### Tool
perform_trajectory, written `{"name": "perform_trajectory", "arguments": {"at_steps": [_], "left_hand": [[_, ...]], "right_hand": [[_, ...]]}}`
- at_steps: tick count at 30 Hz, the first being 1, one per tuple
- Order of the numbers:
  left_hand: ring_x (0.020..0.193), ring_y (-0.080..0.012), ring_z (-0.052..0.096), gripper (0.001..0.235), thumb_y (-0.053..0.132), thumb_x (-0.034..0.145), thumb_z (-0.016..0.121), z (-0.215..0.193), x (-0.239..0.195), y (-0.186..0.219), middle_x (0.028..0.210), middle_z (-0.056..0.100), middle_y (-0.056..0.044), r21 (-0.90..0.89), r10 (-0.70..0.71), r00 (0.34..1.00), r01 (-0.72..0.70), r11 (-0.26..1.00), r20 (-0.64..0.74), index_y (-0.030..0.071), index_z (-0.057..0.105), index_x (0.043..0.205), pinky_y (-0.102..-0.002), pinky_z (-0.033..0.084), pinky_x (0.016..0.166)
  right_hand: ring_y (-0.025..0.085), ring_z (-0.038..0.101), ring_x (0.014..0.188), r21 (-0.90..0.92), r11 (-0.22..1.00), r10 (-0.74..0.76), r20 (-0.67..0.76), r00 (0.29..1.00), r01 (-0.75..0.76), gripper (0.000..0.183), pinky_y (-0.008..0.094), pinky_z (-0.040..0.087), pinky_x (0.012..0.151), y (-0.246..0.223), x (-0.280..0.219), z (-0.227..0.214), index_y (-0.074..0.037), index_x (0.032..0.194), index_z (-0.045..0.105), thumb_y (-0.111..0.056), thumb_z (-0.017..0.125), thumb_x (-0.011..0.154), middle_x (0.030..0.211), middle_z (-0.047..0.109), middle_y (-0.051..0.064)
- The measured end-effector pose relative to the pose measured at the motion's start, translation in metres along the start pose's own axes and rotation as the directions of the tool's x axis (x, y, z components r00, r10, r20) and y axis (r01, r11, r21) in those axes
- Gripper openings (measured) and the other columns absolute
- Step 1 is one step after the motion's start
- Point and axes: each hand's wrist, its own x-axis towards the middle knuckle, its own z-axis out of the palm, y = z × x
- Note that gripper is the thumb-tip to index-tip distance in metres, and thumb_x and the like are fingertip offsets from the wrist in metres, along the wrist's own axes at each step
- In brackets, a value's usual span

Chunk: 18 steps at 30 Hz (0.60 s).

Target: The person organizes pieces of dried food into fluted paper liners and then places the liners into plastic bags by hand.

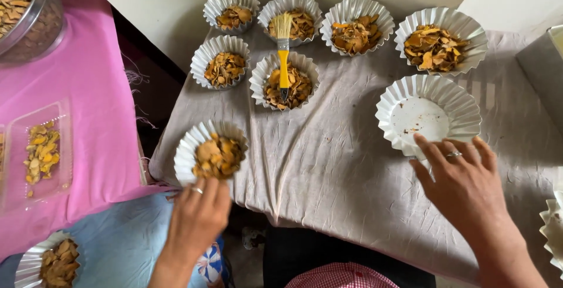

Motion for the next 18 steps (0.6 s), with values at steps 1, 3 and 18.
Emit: {"name": "perform_trajectory", "arguments": {"at_steps": [1, 3, 18], "left_hand": [[0.085, -0.0257, 0.068, 0.016, 0.002, 0.086, 0.075, -0.011, 0.005, 0.012, 0.094, 0.069, -0.015, -0.002, 0.000, 1.000, 0.000, 1.000, 0.004, 0.000, 0.066, 0.099, -0.031, 0.063, 0.073], [0.078, -0.0275, 0.065, 0.006, 0.003, 0.094, 0.069, -0.034, 0.017, 0.035, 0.082, 0.062, -0.011, -0.158, 0.121, 0.974, -0.152, 0.976, -0.191, 0.000, 0.065, 0.089, -0.038, 0.060, 0.072], [0.091, -0.0243, 0.073, 0.016, -0.006, 0.088, 0.080, 0.026, 0.197, 0.127, 0.102, 0.074, -0.014, -0.240, 0.264, 0.869, -0.386, 0.890, -0.418, 0.000, 0.072, 0.101, -0.031, 0.063, 0.082]], "right_hand": [[0.019, 0.066, 0.120, 0.002, 1.000, -0.001, 0.005, 1.000, 0.001, 0.061, 0.044, 0.037, 0.121, 0.000, -0.003, -0.003, -0.028, 0.151, 0.051, -0.051, 0.052, 0.094, 0.126, 0.071, -0.002], [0.015, 0.071, 0.115, -0.042, 0.997, 0.068, -0.003, 0.998, -0.068, 0.041, 0.040, 0.039, 0.121, 0.001, -0.008, -0.011, -0.038, 0.132, 0.065, -0.051, 0.057, 0.094, 0.119, 0.075, -0.011], [0.018, 0.070, 0.120, -0.010, 0.986, 0.165, -0.045, 0.985, -0.165, 0.050, 0.040, 0.038, 0.128, 0.021, -0.051, -0.002, -0.036, 0.130, 0.069, -0.060, 0.058, 0.087, 0.123, 0.075, -0.010]]}}
